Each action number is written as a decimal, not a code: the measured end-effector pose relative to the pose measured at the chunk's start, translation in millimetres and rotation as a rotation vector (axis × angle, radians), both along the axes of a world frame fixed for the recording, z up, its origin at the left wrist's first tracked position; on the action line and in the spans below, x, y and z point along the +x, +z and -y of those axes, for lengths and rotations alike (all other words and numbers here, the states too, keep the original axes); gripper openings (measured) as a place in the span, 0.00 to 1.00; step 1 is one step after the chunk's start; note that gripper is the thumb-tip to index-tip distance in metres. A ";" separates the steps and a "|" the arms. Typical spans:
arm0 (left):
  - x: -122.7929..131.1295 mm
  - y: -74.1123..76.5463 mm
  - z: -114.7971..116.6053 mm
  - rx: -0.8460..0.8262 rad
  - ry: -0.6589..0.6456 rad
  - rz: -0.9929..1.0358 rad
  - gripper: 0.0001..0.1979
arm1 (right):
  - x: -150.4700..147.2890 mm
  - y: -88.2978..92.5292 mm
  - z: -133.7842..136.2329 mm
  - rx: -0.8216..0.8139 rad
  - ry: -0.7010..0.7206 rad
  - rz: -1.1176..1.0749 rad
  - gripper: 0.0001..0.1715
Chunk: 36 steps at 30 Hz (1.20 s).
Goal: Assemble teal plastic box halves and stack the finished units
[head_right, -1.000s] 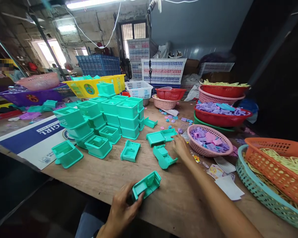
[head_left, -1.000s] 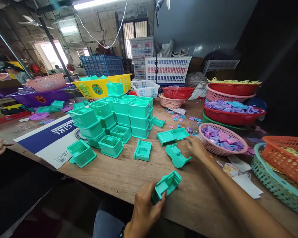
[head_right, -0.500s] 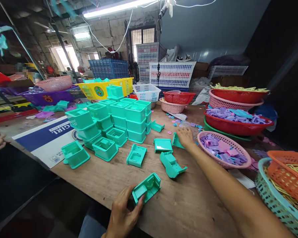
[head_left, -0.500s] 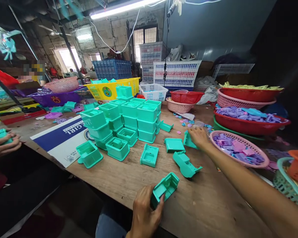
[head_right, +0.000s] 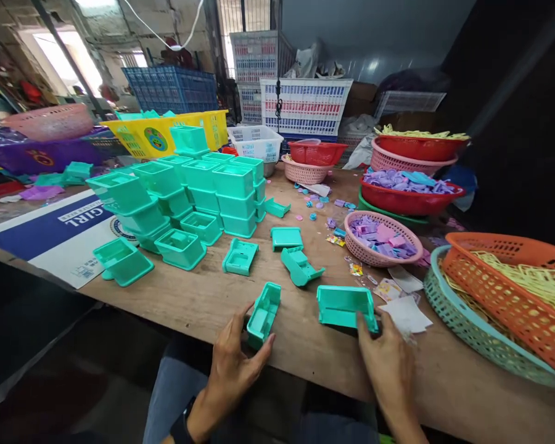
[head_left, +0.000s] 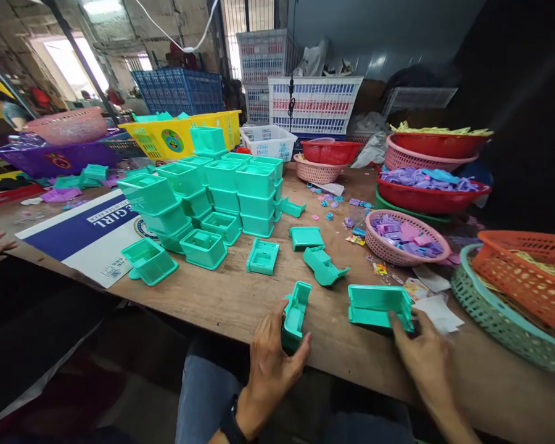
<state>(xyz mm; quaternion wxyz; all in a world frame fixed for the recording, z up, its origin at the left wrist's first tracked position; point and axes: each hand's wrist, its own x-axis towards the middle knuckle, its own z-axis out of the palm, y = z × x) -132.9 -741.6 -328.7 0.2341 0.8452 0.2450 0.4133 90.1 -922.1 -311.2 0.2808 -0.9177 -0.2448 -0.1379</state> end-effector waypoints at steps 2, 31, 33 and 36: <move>-2.8 -1.0 1.5 -0.063 -0.074 -0.015 0.33 | -18.0 -12.8 7.6 -0.077 0.072 0.046 0.33; 14.6 12.9 -41.7 -0.503 -0.538 -0.122 0.60 | -34.4 -15.4 -59.5 0.063 0.928 -0.369 0.71; 14.4 13.8 -39.9 -0.511 -0.523 -0.119 0.59 | -38.5 -16.4 -61.2 0.098 0.934 -0.354 0.69; 13.1 15.0 -38.4 -0.505 -0.505 -0.129 0.59 | -43.2 -19.1 -62.3 0.069 0.939 -0.363 0.69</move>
